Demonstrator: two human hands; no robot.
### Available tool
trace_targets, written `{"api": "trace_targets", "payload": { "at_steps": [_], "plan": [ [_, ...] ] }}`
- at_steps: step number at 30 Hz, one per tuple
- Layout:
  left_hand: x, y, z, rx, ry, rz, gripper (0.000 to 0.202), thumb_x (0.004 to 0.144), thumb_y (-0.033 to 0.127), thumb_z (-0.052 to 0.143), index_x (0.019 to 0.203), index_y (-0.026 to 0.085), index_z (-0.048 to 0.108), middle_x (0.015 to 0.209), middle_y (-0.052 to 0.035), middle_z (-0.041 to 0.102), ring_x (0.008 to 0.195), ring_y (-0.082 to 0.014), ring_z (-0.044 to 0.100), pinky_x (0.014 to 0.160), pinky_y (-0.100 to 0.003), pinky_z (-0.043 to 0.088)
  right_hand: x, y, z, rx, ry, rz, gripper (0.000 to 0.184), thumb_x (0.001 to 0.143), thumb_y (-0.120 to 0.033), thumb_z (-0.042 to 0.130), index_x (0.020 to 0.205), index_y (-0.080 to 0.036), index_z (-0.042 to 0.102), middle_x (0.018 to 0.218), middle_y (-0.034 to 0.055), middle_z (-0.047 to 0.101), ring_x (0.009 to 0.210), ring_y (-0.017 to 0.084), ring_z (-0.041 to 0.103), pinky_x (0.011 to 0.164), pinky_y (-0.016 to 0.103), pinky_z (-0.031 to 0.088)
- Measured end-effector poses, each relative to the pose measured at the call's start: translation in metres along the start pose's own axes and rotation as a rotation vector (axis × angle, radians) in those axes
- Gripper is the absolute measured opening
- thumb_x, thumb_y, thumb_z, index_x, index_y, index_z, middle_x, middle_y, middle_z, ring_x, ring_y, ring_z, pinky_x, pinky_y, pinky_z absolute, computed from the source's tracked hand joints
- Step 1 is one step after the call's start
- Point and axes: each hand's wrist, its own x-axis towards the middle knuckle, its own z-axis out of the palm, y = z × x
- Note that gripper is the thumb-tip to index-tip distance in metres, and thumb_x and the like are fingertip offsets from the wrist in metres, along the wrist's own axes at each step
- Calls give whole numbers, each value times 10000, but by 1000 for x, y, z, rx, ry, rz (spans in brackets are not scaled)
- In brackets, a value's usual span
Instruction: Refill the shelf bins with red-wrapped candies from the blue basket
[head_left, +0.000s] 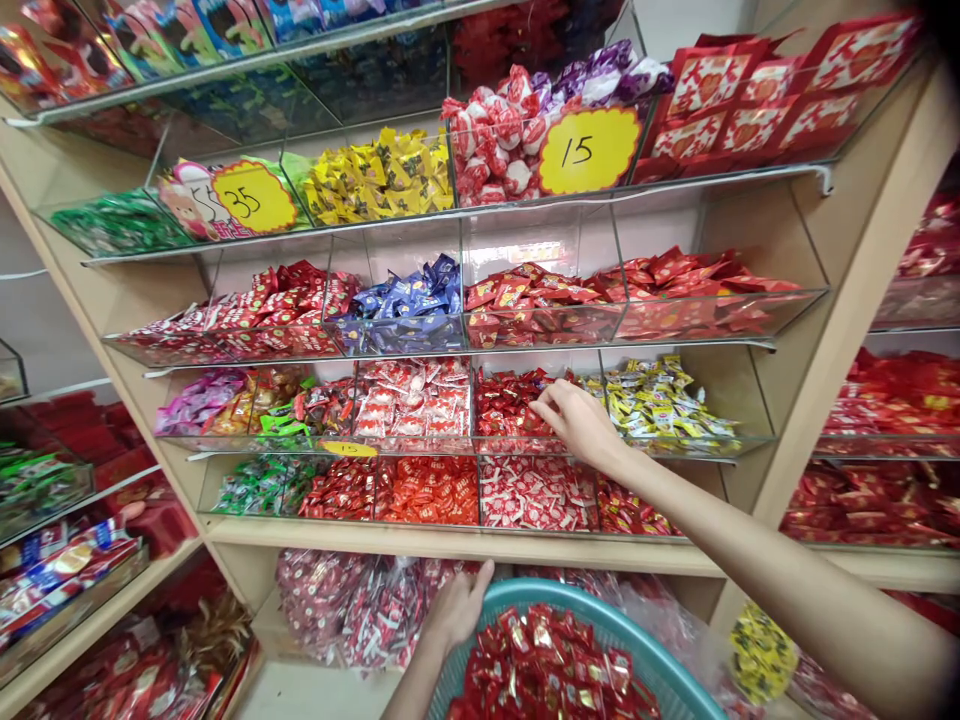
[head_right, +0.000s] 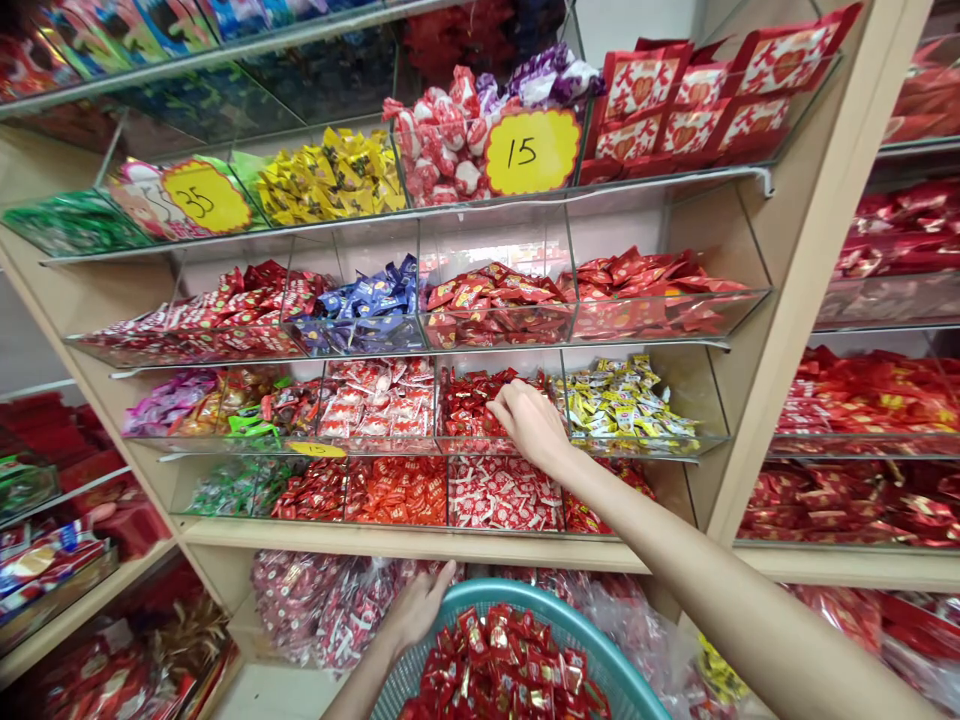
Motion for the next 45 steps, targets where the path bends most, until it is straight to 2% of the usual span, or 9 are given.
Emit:
{"api": "trace_targets", "payload": {
  "at_steps": [6,13,17,25,28,31,34,39,45],
  "plan": [
    [1,-1,0,0,6,21,773,841,733,98,602,177,579,653,-93,650,651,-212,613,624,-274,380,-90,4,-6,188,-219,-76,276,934,-332,406,723,-204,530,789,37,577,740,166,543,678,273,397],
    [0,4,0,26,-16,30,776,846,726,98,596,173,582,652,-93,647,652,-211,604,610,-274,372,-190,42,37,136,-485,84,249,903,-308,414,701,-201,511,769,37,595,726,173,557,640,272,385],
    [-1,6,-1,34,-17,33,776,850,720,97,604,172,587,644,-84,640,639,-203,595,598,-267,365,-216,52,55,132,-526,120,219,891,-307,405,725,-214,515,810,43,619,773,190,581,674,291,399],
    [-1,4,0,30,-6,3,794,841,733,103,606,160,599,627,-91,633,623,-207,595,587,-272,355,-229,52,84,24,-482,138,148,847,-250,461,725,-255,545,841,50,646,804,224,620,683,320,442],
    [-2,3,1,21,-1,2,790,840,737,109,616,162,603,669,-101,652,652,-213,606,586,-268,360,-221,43,84,38,-485,136,163,866,-257,474,733,-250,568,856,52,650,825,218,622,696,307,445],
    [-1,3,2,11,0,30,788,844,731,100,606,168,598,632,-85,638,622,-203,598,591,-267,360,-193,29,68,101,-485,119,208,892,-286,457,740,-229,588,843,50,640,814,207,611,691,294,438],
    [0,3,2,21,5,31,792,846,728,92,582,171,588,601,-80,624,601,-201,590,584,-268,354,-149,14,44,155,-446,43,259,911,-304,435,745,-210,610,812,38,618,770,181,593,674,269,419],
    [2,2,4,7,-9,27,800,840,735,74,592,176,591,630,-87,640,619,-209,596,581,-270,359,-60,-7,14,92,-264,-61,217,897,-297,484,771,-201,633,801,24,598,747,157,566,662,249,385],
    [1,1,3,-5,-13,25,811,837,735,54,600,178,594,660,-96,653,647,-212,607,604,-273,381,19,-30,26,-19,-215,1,111,834,-223,552,768,-193,637,875,34,652,815,155,598,669,229,383]
  ]
}}
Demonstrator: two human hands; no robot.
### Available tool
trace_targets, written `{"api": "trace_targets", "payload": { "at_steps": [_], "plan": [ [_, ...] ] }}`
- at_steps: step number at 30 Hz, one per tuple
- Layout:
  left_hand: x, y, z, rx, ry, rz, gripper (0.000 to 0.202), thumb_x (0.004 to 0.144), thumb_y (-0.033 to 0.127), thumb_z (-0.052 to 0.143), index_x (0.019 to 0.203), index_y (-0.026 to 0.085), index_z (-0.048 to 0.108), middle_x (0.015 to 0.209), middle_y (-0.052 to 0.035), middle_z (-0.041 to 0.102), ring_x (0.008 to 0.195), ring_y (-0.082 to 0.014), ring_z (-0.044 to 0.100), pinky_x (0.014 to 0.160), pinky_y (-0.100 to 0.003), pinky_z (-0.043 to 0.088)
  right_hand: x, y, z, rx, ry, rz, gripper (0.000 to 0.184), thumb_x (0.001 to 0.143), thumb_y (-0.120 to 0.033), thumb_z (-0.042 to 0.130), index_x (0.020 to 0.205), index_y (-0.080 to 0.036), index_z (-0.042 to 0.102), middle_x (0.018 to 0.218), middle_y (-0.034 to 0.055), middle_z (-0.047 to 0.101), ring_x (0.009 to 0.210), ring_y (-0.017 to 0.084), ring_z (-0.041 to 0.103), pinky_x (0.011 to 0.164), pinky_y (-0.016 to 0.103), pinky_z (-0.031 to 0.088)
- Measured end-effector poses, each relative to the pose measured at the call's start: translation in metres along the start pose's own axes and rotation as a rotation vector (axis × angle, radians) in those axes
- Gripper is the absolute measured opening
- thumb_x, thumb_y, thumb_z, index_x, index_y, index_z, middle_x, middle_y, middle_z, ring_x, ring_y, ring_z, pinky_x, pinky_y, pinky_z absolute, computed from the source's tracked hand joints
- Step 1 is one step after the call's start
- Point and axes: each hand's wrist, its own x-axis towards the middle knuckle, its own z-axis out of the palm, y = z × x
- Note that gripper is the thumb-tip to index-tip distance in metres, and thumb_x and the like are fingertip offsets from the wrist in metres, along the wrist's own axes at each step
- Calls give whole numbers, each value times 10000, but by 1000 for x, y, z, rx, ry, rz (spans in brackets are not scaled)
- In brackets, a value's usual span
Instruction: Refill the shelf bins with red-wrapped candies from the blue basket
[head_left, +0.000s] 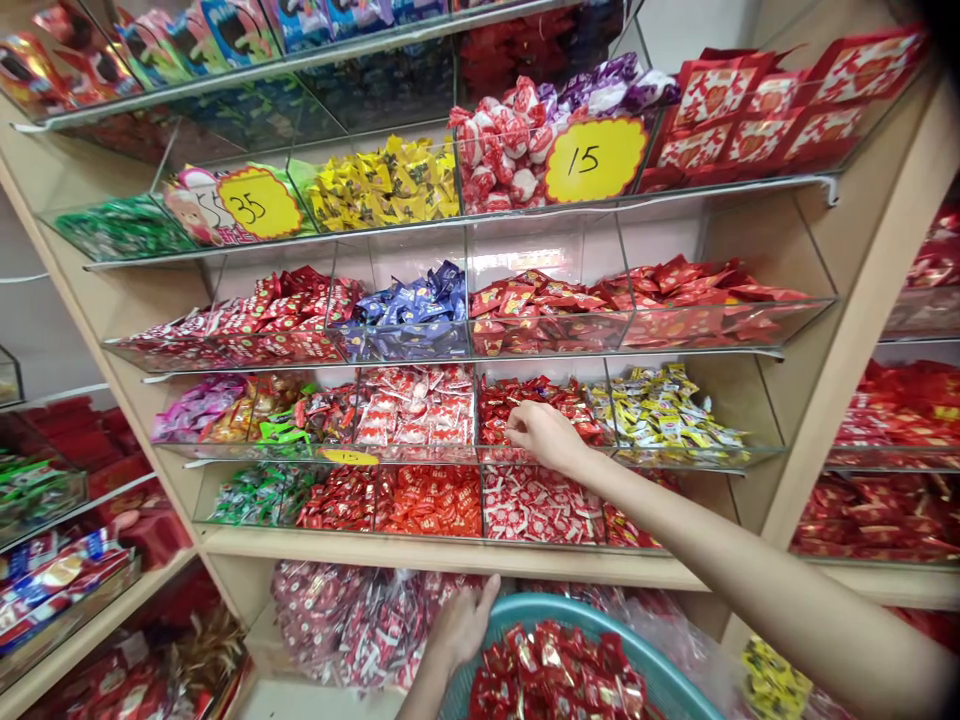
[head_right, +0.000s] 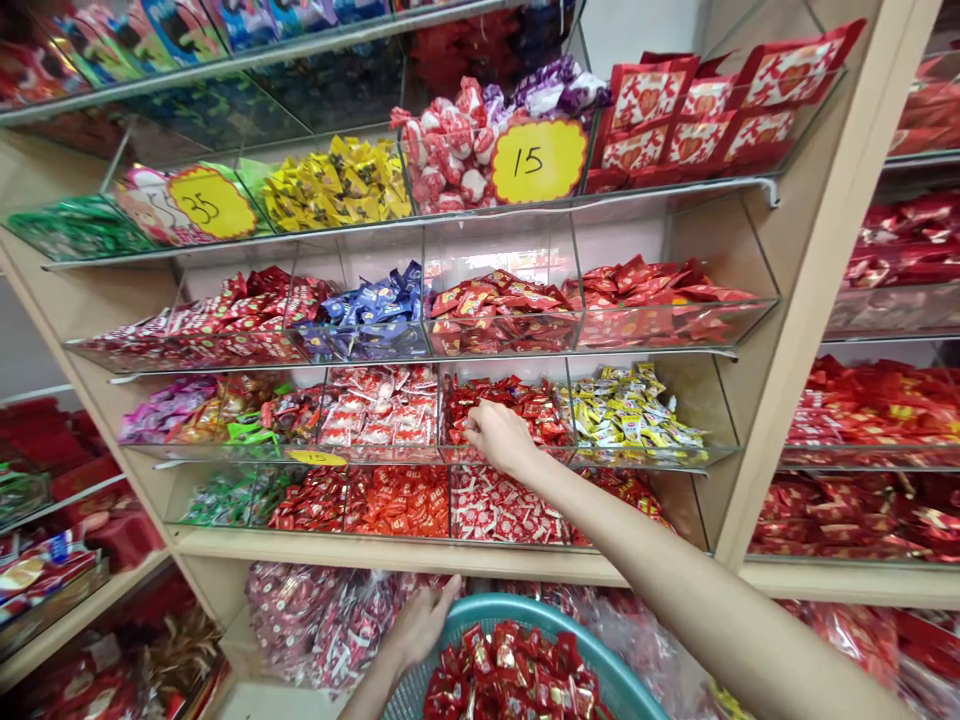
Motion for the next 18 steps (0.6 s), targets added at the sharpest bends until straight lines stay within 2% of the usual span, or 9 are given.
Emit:
{"api": "trace_targets", "payload": {
  "at_steps": [3,7,13,18],
  "plan": [
    [0,0,-2,-3,-14,-7,815,830,743,59,615,179,606,675,-97,662,654,-216,610,614,-279,389,23,-11,12,-34,-55,75,78,800,-214,579,774,-202,652,900,39,679,854,175,620,657,236,396],
    [0,-1,-4,-36,-10,14,810,833,742,70,633,181,619,685,-85,669,666,-214,609,626,-281,389,39,-25,25,-56,-155,155,82,747,-241,629,811,-213,671,959,50,690,899,206,636,652,253,424],
    [-1,0,-3,-44,-9,8,822,830,745,67,631,173,623,676,-96,662,660,-223,611,625,-293,382,45,-34,28,-95,-208,232,169,714,-202,646,880,-179,672,1007,105,682,942,247,641,675,281,459],
    [-1,1,-3,-45,-23,-10,822,823,752,58,623,176,610,665,-93,655,635,-216,602,617,-289,389,44,-31,30,-97,-198,261,200,713,-219,666,910,-186,659,1049,98,669,943,238,641,695,284,468]
  ]
}}
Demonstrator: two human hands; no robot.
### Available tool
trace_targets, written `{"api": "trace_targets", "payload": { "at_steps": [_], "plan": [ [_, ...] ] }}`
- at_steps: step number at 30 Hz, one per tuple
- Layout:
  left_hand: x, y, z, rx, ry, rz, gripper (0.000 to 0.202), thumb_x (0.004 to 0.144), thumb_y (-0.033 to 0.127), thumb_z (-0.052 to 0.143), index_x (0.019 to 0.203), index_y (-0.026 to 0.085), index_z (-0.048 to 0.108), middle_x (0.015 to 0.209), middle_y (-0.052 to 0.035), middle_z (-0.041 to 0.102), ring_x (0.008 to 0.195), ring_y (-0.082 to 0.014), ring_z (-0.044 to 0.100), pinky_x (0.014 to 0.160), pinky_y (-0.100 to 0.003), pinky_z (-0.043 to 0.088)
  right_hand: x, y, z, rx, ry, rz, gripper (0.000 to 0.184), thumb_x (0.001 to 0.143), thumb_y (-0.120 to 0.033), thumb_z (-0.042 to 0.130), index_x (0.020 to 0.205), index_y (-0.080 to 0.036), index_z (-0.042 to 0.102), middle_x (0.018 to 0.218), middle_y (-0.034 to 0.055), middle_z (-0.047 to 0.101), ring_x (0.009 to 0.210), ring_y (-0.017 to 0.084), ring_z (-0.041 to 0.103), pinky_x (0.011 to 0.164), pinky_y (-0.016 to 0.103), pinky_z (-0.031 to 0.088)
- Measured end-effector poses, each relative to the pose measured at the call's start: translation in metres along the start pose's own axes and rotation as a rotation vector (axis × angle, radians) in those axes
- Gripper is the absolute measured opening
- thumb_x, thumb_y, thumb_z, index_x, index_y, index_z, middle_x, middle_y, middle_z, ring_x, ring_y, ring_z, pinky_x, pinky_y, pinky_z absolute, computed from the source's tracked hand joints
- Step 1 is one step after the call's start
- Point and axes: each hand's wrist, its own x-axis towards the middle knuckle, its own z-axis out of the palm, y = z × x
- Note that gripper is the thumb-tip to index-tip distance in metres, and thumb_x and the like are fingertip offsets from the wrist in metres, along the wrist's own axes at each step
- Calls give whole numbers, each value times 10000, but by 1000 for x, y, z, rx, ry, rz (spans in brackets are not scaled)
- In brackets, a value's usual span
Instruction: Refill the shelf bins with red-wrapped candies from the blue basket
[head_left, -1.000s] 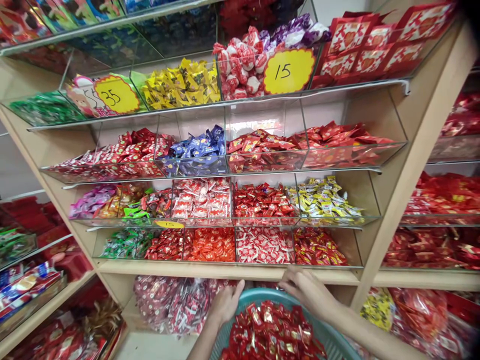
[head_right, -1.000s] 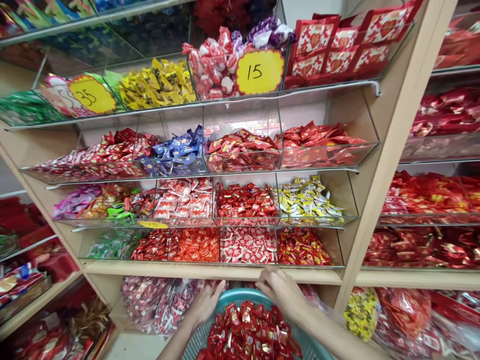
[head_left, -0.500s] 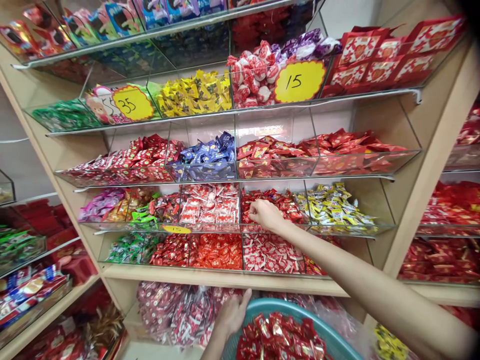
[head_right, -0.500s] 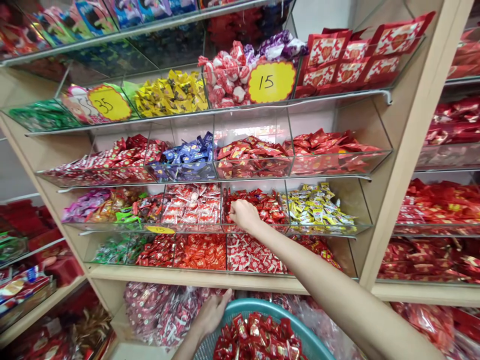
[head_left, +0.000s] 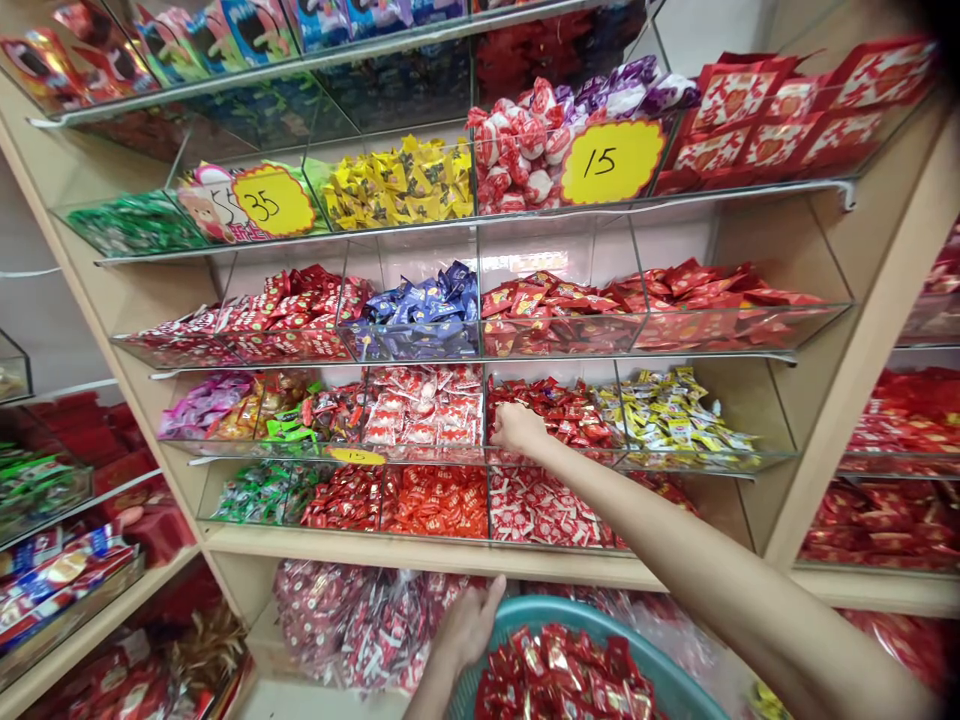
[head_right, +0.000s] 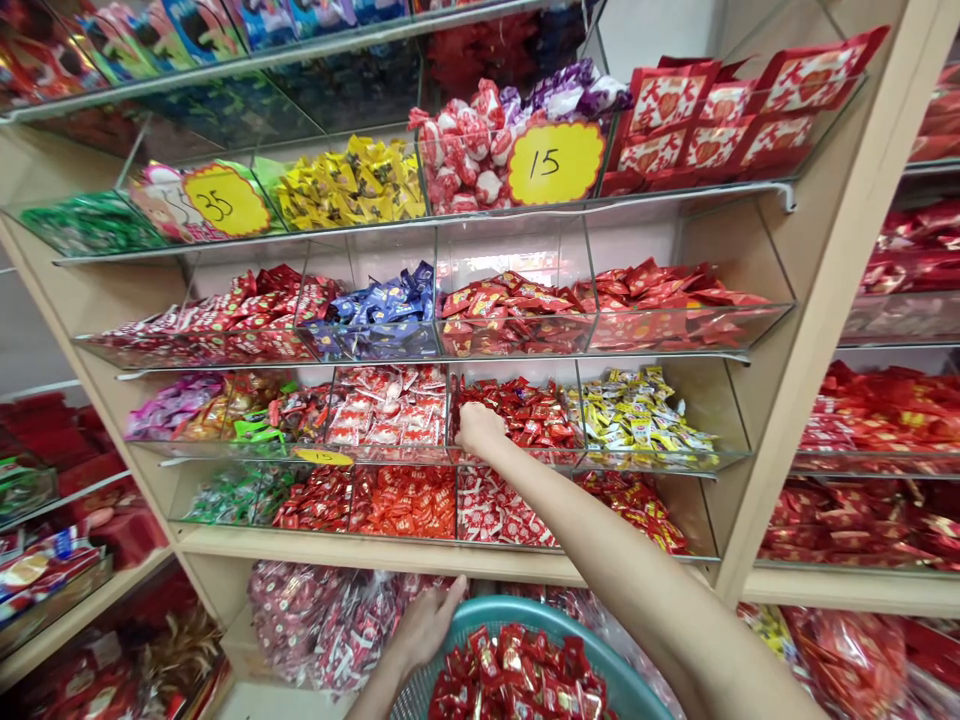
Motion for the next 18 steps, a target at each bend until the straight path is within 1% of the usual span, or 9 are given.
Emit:
{"api": "trace_targets", "payload": {
  "at_steps": [4,10,16,18],
  "plan": [
    [-1,0,-1,-3,5,16,819,824,749,50,612,179,599,639,-83,634,607,-200,581,611,-286,389,-1,8,0,5,25,0,173,736,-225,648,907,-198,654,1030,81,675,962,228,633,713,278,460],
    [1,-3,2,-7,14,28,787,826,750,74,576,187,565,602,-65,604,570,-188,551,592,-280,382,-6,17,-3,7,62,13,153,761,-250,620,893,-183,659,989,110,683,938,241,645,685,282,454],
    [3,-6,4,-10,41,29,769,834,745,104,580,182,562,595,-57,601,589,-186,571,618,-270,387,-6,19,-5,34,55,43,144,760,-220,573,852,-177,675,939,107,698,882,239,659,640,280,444],
    [3,-7,4,-13,44,29,766,832,748,110,577,182,560,593,-59,599,595,-189,574,619,-268,386,-6,22,-7,47,71,48,143,762,-229,572,844,-180,678,933,104,699,875,236,658,637,278,440]
  ]
}}
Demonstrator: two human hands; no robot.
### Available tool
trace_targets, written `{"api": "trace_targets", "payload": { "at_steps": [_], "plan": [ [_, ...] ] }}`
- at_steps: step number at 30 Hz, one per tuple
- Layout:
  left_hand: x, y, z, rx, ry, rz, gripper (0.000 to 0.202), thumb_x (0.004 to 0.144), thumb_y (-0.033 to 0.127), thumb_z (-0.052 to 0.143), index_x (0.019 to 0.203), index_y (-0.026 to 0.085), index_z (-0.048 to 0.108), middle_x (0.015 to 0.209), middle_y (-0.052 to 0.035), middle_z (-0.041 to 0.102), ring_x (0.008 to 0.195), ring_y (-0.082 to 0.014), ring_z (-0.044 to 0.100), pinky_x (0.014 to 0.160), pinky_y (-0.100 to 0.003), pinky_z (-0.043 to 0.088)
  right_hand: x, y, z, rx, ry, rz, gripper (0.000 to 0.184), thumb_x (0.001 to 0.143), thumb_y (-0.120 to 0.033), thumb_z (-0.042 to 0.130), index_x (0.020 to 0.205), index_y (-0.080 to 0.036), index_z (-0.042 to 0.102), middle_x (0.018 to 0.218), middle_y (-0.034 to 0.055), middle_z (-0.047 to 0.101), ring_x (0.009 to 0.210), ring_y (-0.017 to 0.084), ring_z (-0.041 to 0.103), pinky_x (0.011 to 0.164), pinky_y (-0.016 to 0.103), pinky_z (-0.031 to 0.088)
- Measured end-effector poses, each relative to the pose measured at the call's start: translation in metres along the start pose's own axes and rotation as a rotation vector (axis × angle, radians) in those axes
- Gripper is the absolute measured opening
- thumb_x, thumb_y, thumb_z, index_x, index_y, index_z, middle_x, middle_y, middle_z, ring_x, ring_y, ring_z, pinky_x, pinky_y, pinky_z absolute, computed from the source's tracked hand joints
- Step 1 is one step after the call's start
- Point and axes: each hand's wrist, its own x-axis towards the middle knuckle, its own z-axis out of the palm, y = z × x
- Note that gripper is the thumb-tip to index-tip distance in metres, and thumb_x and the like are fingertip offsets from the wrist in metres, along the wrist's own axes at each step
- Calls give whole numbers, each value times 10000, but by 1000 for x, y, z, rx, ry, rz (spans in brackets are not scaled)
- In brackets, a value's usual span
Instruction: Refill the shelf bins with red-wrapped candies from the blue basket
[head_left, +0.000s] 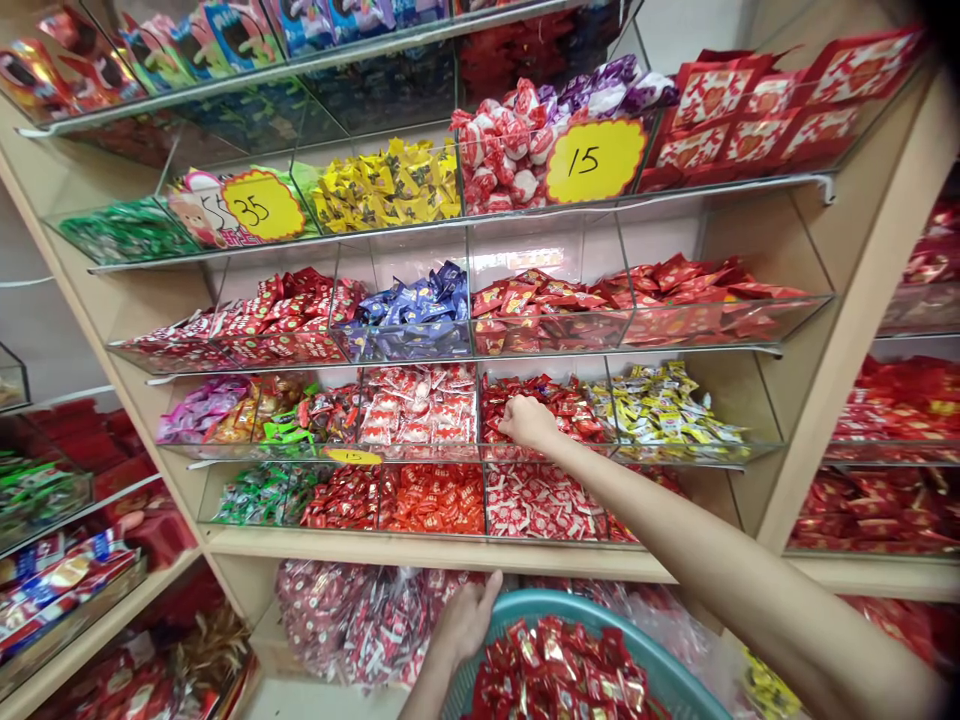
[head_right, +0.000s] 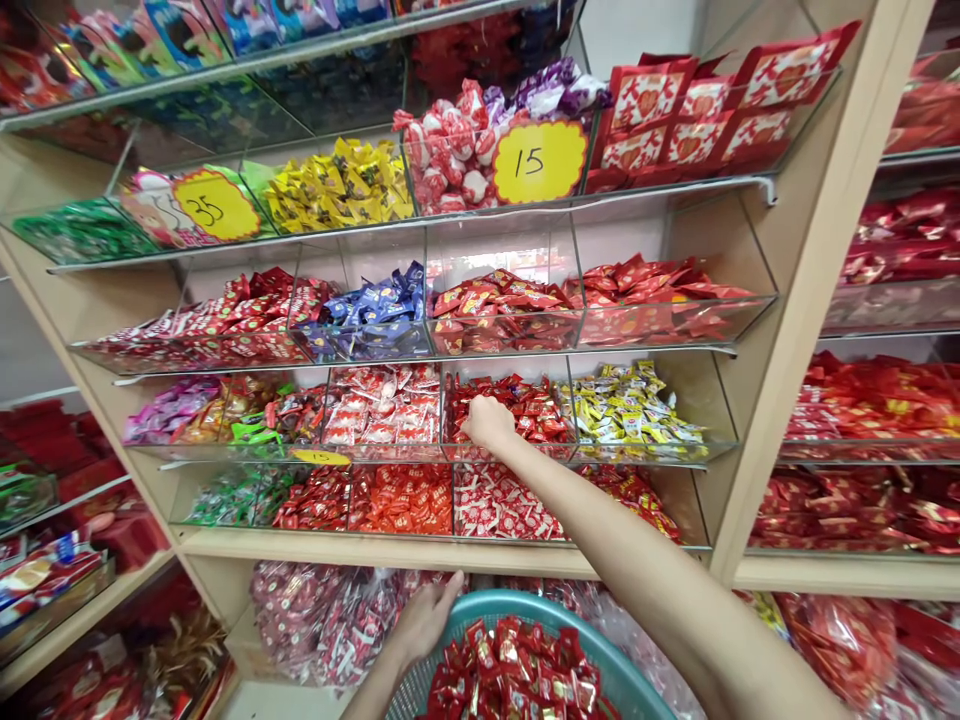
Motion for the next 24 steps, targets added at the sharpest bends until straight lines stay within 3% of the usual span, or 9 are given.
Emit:
{"api": "trace_targets", "payload": {
  "at_steps": [10,16,24],
  "plan": [
    [-2,3,-3,33,-13,11,776,834,744,111,586,172,573,593,-75,603,598,-200,582,601,-271,367,-7,34,-24,144,163,-12,87,747,-241,589,705,-190,645,797,58,689,791,192,635,652,252,401],
    [0,5,-3,66,-20,0,790,836,741,103,548,172,569,587,-87,615,602,-208,590,602,-273,370,-42,60,-41,258,295,-193,139,732,-240,569,602,-192,570,654,15,622,629,151,560,609,252,366],
    [-1,6,-2,76,-23,1,808,826,753,96,604,166,607,630,-99,638,623,-221,601,602,-279,371,-82,84,-41,416,316,-345,152,755,-264,524,629,-187,558,663,15,576,592,135,507,602,257,375]
  ]
}}
